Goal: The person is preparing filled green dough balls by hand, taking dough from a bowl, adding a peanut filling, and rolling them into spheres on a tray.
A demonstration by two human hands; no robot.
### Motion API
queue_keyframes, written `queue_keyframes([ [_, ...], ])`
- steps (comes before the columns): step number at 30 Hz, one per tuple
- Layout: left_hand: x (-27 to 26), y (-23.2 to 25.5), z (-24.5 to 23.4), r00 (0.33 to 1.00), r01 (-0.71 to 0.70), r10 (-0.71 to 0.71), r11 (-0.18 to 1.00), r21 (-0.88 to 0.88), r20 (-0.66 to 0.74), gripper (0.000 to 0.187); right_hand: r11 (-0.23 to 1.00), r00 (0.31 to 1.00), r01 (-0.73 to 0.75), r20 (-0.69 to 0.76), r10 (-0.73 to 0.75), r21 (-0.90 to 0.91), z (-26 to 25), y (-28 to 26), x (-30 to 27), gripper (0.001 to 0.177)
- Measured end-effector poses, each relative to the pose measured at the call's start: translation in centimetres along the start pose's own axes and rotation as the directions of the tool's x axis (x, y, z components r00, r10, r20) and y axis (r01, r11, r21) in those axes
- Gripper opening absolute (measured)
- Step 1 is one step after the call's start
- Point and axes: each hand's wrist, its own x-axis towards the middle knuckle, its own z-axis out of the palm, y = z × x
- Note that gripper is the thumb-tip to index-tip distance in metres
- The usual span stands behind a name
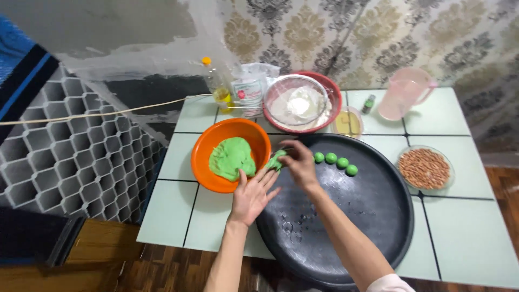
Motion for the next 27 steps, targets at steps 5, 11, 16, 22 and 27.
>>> queue_keyframes([
  [5,-0.6,-1.8,4.3,0.998,-0.06,0.064,0.984,-0.165,0.022,0.089,0.946,0.929,-0.061,-0.329,0.171,0.32,-6.9,-4.8,-2.4,0.044],
  [11,0.7,-5.8,6.3,0.997,-0.039,0.052,0.972,-0.23,0.052,0.093,0.993,0.991,-0.058,-0.112,0.07,0.103,-5.8,-8.6,-9.7,0.06],
  [16,0.1,-7.3,8.5,0.998,0.021,-0.002,0.961,-0.275,0.07,0.094,0.994,0.982,-0.096,-0.168,0.085,-0.056,-7.0,-11.1,-11.6,0.068],
  [22,0.0,-6.9,10.1,0.997,-0.052,0.067,0.934,-0.353,0.032,0.085,0.987,0.868,0.159,-0.479,-0.131,0.017,-10.2,-11.4,-12.2,0.047],
  [27,-0.1,-7.5,12.3,0.993,-0.062,0.091,0.938,-0.34,0.072,0.093,0.76,0.877,0.4,-0.027,-0.48,-0.512,-6.5,-11.6,-15.4,0.061],
])
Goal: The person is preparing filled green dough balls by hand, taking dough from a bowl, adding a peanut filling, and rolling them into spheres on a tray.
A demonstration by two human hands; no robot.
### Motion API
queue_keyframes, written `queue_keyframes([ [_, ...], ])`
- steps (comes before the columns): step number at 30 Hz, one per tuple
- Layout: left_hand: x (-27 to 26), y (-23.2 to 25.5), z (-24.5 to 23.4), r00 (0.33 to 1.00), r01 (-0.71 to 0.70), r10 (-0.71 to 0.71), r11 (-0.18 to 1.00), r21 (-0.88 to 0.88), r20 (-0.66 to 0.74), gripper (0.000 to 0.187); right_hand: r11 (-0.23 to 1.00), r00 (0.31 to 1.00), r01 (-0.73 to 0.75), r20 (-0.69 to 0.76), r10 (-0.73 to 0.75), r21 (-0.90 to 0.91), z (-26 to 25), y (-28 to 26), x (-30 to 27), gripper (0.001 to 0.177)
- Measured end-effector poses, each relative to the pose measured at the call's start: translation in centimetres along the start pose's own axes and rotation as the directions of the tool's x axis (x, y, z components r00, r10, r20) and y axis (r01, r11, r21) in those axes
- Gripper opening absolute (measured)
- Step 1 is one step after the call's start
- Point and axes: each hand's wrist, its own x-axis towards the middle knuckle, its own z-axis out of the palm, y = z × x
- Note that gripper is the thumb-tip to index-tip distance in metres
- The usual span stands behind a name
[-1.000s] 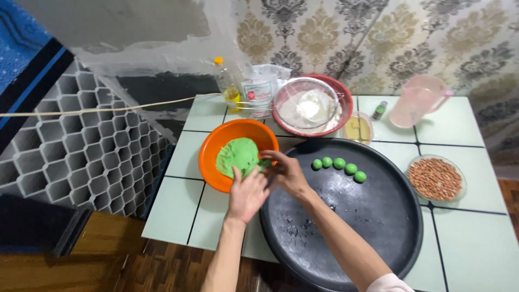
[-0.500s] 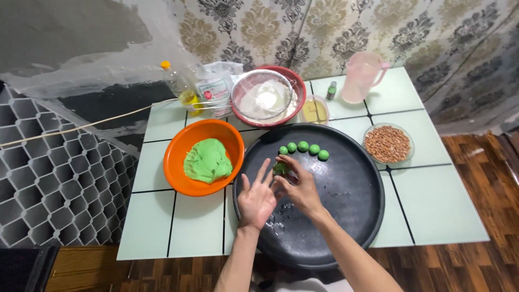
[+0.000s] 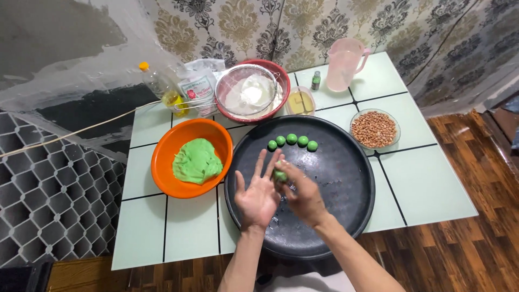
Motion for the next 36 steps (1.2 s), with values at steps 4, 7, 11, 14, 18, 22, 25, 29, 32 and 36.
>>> queue_keyframes([
  [4,0.1,-0.4,-1.9,0.998,0.059,-0.06,0.998,-0.019,-0.025,0.096,0.98,0.975,-0.141,-0.152,0.161,0.138,-0.9,1.2,-0.5,0.036],
  [7,-0.7,-1.8,-1.7,0.996,0.083,-0.062,0.879,0.47,-0.06,0.093,0.978,0.936,-0.103,-0.315,0.157,0.182,-1.0,0.1,0.4,0.053],
  [11,-0.5,-1.2,-3.6,0.998,-0.038,0.063,0.335,0.941,0.017,0.077,0.986,0.976,-0.162,0.154,0.155,0.033,-1.2,0.7,1.2,0.058],
  [14,-0.5,0.7,-3.5,0.988,-0.08,0.125,-0.117,0.99,0.095,0.073,0.674,0.854,-0.503,0.196,0.481,0.541,-1.8,0.9,1.9,0.067],
  [18,-0.3,-0.4,-1.8,0.951,-0.132,0.299,0.143,0.981,0.084,0.084,0.143,0.73,-0.546,0.386,0.564,0.825,-2.7,-1.3,2.4,0.086],
  [22,0.6,-2.2,-1.4,0.921,-0.258,0.326,0.091,0.962,0.216,0.051,0.154,0.713,-0.675,0.584,0.388,0.721,-1.9,-1.9,-0.2,0.085],
  [25,2.4,-1.9,-3.1,0.888,-0.239,0.458,0.52,0.82,-0.032,0.034,0.084,0.724,-0.623,0.533,0.439,0.777,-3.1,-1.4,0.0,0.097],
  [29,3.0,-0.7,-5.2,0.87,-0.208,0.362,0.885,0.416,-0.334,0.043,0.385,0.66,-0.646,0.229,0.715,0.659,-4.5,2.0,-1.3,0.051],
  [32,3.0,-0.5,-5.1,0.945,-0.144,0.218,0.947,0.286,-0.245,0.068,0.492,0.687,-0.615,0.112,0.718,0.616,-4.1,2.7,-1.3,0.028],
  [36,1.9,-2.5,-3.8,0.939,-0.124,0.214,0.94,0.317,-0.269,0.044,0.639,0.762,-0.525,-0.023,0.647,0.561,-2.5,-0.5,0.3,0.028],
])
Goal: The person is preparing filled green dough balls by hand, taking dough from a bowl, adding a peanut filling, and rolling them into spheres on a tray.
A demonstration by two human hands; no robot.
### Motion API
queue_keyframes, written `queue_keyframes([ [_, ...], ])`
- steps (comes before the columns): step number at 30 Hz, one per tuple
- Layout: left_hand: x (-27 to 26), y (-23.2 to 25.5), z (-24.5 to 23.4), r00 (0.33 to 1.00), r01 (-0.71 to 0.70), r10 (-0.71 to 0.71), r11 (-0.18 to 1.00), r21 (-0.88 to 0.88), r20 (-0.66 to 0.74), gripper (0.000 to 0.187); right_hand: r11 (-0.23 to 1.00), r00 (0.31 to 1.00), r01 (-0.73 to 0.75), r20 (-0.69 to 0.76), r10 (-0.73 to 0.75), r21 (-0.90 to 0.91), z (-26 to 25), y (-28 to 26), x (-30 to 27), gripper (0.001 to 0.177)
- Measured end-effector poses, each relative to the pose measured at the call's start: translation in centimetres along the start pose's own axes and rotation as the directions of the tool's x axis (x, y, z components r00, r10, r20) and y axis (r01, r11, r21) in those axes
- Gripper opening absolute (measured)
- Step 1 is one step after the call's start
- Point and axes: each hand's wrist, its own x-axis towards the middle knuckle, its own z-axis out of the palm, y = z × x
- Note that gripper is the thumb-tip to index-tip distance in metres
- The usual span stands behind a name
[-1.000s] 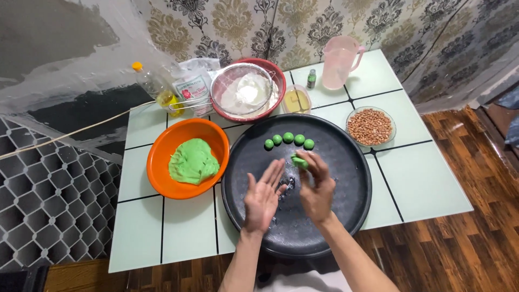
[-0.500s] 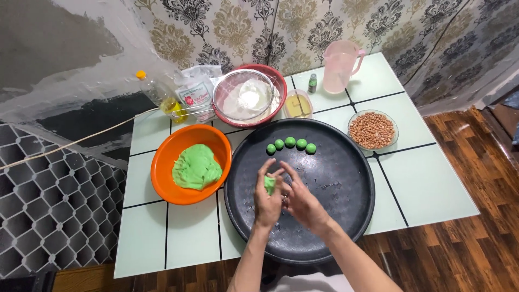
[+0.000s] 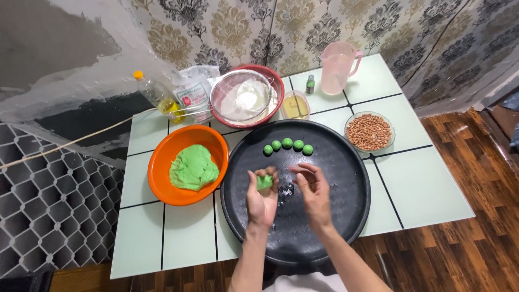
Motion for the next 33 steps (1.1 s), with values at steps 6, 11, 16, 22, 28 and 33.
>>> queue_keyframes([
  [6,-5.9,-3.2,3.1,0.919,-0.134,-0.101,0.829,0.543,0.381,0.098,0.963,0.985,0.151,0.113,-0.129,-0.223,3.3,-0.5,2.7,0.082],
  [11,-7.7,-1.3,5.0,0.868,-0.357,-0.186,0.411,0.839,0.461,0.122,0.979,0.997,-0.077,0.001,0.078,0.191,1.5,1.8,7.1,0.054],
  [16,-8.0,-1.5,4.3,0.859,-0.511,-0.088,-0.179,0.841,0.504,0.129,0.948,0.962,-0.241,-0.076,0.261,0.209,0.9,1.4,7.1,0.05],
  [22,-5.9,-0.8,2.9,0.873,-0.46,0.03,-0.284,0.841,0.487,0.132,0.944,0.882,-0.264,0.347,0.32,-0.198,3.0,-1.3,0.9,0.069],
  [28,-7.1,0.2,2.6,0.799,-0.572,-0.089,0.192,0.798,0.595,0.118,0.857,0.959,-0.259,0.011,0.283,0.445,1.5,1.8,3.6,0.047],
  [33,-3.5,-0.3,2.3,0.993,-0.071,0.053,0.981,0.18,0.106,0.091,0.941,0.926,0.126,0.379,0.002,-0.314,1.6,-0.9,0.8,0.054],
])
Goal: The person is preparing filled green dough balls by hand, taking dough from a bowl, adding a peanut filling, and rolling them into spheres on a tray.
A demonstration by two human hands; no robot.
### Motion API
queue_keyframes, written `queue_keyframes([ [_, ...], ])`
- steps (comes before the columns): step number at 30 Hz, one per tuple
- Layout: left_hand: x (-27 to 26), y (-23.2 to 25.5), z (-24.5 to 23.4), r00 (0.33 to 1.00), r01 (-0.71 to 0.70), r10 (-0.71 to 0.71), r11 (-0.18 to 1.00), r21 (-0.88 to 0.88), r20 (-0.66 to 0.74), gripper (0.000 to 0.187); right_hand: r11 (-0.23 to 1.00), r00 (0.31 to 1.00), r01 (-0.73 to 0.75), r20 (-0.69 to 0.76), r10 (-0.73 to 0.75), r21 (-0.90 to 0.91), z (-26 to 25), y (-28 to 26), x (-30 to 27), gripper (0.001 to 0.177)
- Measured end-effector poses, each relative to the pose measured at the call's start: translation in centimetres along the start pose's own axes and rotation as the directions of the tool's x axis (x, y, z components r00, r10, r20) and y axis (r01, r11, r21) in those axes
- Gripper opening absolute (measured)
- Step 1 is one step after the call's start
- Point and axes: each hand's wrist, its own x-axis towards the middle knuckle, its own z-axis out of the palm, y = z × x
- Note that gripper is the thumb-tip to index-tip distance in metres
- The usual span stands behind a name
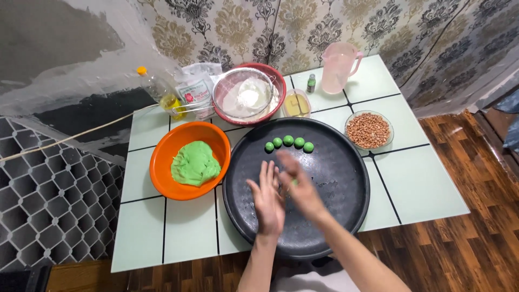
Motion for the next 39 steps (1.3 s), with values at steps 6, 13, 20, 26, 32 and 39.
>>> queue_keyframes([
  [6,-2.2,-0.3,2.2,0.948,-0.241,0.051,0.76,0.604,0.315,0.112,0.969,0.977,0.171,-0.161,-0.142,0.179,0.8,1.6,1.2,0.064],
  [13,-3.8,0.7,3.9,0.883,-0.176,0.038,0.951,0.254,0.469,0.114,0.95,0.96,0.278,-0.075,-0.27,0.144,0.1,1.9,0.8,0.074],
  [20,-1.2,0.9,4.5,0.832,-0.372,0.116,0.842,0.39,0.543,0.094,0.855,0.817,0.517,-0.326,-0.476,0.047,1.2,0.0,1.3,0.063],
  [26,-4.3,0.1,3.2,0.913,-0.294,-0.035,0.636,0.714,0.407,0.103,0.853,0.665,0.519,-0.599,-0.446,-0.06,0.3,-2.1,3.0,0.052],
  [32,-5.1,0.7,3.4,0.836,-0.543,0.128,0.331,0.772,0.533,0.085,0.974,0.671,0.226,-0.725,-0.159,-0.005,-1.3,0.6,5.3,0.047],
  [39,-4.2,0.7,4.3,0.917,-0.317,-0.025,0.561,0.765,0.398,0.122,0.989,0.805,0.139,-0.586,-0.086,0.045,-1.2,3.1,4.9,0.048],
])
